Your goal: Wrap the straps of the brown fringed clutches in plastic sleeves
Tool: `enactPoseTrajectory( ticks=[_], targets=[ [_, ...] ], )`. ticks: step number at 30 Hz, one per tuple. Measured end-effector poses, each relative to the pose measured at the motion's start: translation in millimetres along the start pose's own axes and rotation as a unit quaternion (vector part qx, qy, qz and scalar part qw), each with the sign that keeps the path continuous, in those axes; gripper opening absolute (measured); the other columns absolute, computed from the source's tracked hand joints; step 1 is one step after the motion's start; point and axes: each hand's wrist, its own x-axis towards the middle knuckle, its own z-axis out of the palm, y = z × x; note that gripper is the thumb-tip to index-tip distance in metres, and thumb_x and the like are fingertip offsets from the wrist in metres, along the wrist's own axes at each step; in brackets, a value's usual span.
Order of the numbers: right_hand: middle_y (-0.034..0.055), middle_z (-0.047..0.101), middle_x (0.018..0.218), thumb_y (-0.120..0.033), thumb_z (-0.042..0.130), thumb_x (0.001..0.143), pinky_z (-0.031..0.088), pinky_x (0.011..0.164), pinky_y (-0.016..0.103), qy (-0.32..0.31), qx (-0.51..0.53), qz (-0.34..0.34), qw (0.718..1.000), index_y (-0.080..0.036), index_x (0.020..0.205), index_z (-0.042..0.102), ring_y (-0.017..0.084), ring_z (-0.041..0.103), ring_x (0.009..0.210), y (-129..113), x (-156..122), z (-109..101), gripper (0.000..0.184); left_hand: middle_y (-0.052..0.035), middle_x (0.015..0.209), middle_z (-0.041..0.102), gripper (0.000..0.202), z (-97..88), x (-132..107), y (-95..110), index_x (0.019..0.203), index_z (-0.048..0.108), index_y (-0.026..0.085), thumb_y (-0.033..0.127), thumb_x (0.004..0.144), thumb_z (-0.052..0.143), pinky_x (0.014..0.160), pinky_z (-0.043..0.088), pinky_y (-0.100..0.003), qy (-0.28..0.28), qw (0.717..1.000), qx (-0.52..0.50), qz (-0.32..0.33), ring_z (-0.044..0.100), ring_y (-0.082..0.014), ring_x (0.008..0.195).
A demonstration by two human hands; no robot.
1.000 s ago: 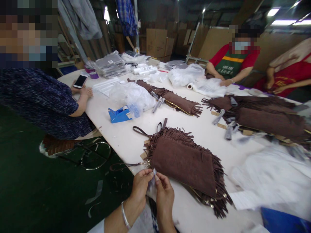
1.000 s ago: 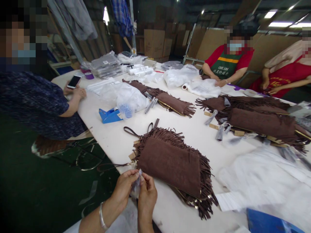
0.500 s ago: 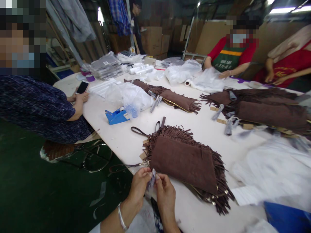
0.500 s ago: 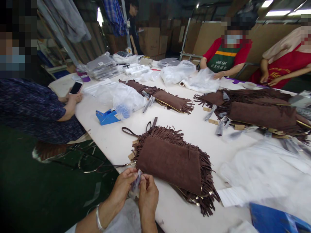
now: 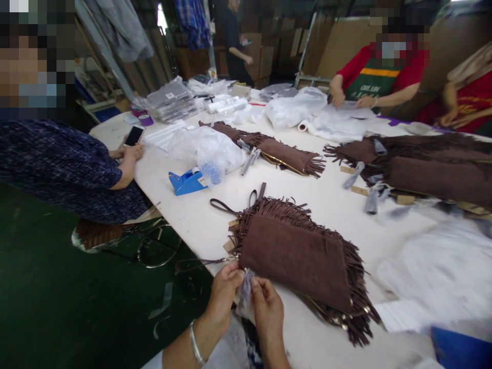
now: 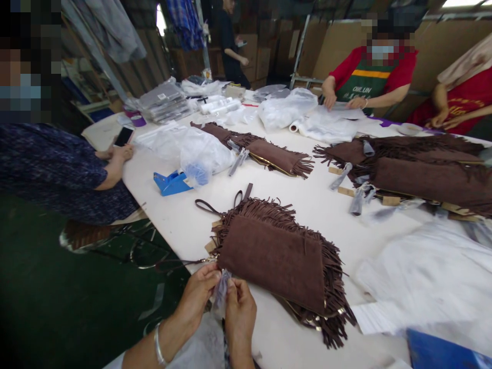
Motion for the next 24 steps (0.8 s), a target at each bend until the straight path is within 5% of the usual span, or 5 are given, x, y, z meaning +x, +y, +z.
enactPoseTrajectory(
  ticks=[5,12,17,24],
  targets=[
    [0.0009,0.065,0.07,-0.053,0.065,0.074,0.043,0.06,0.024,-0.042,0.09,0.036,0.994,-0.017,0.08,0.068,0.016,0.055,0.064,-1,2,-1,0.037,-0.0073,0.076,0.069,0.046,-4.2,-5,-3,0.091,0.066,0.012,0.04,0.059,0.083,0.059,0.043,-0.023,0.003,0.998,0.056,-0.022,0.061,-0.0161,0.066],
    [-0.0019,0.058,0.058,-0.05,0.062,0.077,0.038,0.053,0.023,-0.027,0.023,0.029,0.999,-0.017,0.077,0.064,0.013,0.05,0.053,1,2,-3,0.033,-0.0045,0.061,0.063,0.039,-6.5,5,-1,0.071,0.064,0.012,0.042,0.054,0.081,0.051,0.038,-0.024,-0.021,0.992,0.094,-0.08,0.055,-0.0145,0.051],
    [-0.0035,0.054,0.053,-0.053,0.062,0.076,0.036,0.046,0.022,-0.008,0.07,0.057,0.996,-0.017,0.08,0.062,0.012,0.046,0.047,2,-2,2,0.037,-0.0007,0.06,0.058,0.017,-4.9,12,-2,0.068,0.06,0.014,0.029,0.065,0.067,0.052,0.035,-0.023,-0.009,0.979,0.202,0.02,0.051,-0.0132,0.054],
    [-0.0024,0.057,0.059,-0.06,0.064,0.073,0.032,0.04,0.021,-0.055,0.136,0.085,0.986,-0.014,0.106,0.066,0.009,0.039,0.043,-3,-4,2,0.056,-0.0013,0.066,0.058,0.019,-16.0,12,-2,0.075,0.059,0.017,0.031,0.084,0.049,0.058,0.037,-0.024,-0.101,0.929,0.336,0.117,0.053,-0.0152,0.063]
  ],
)
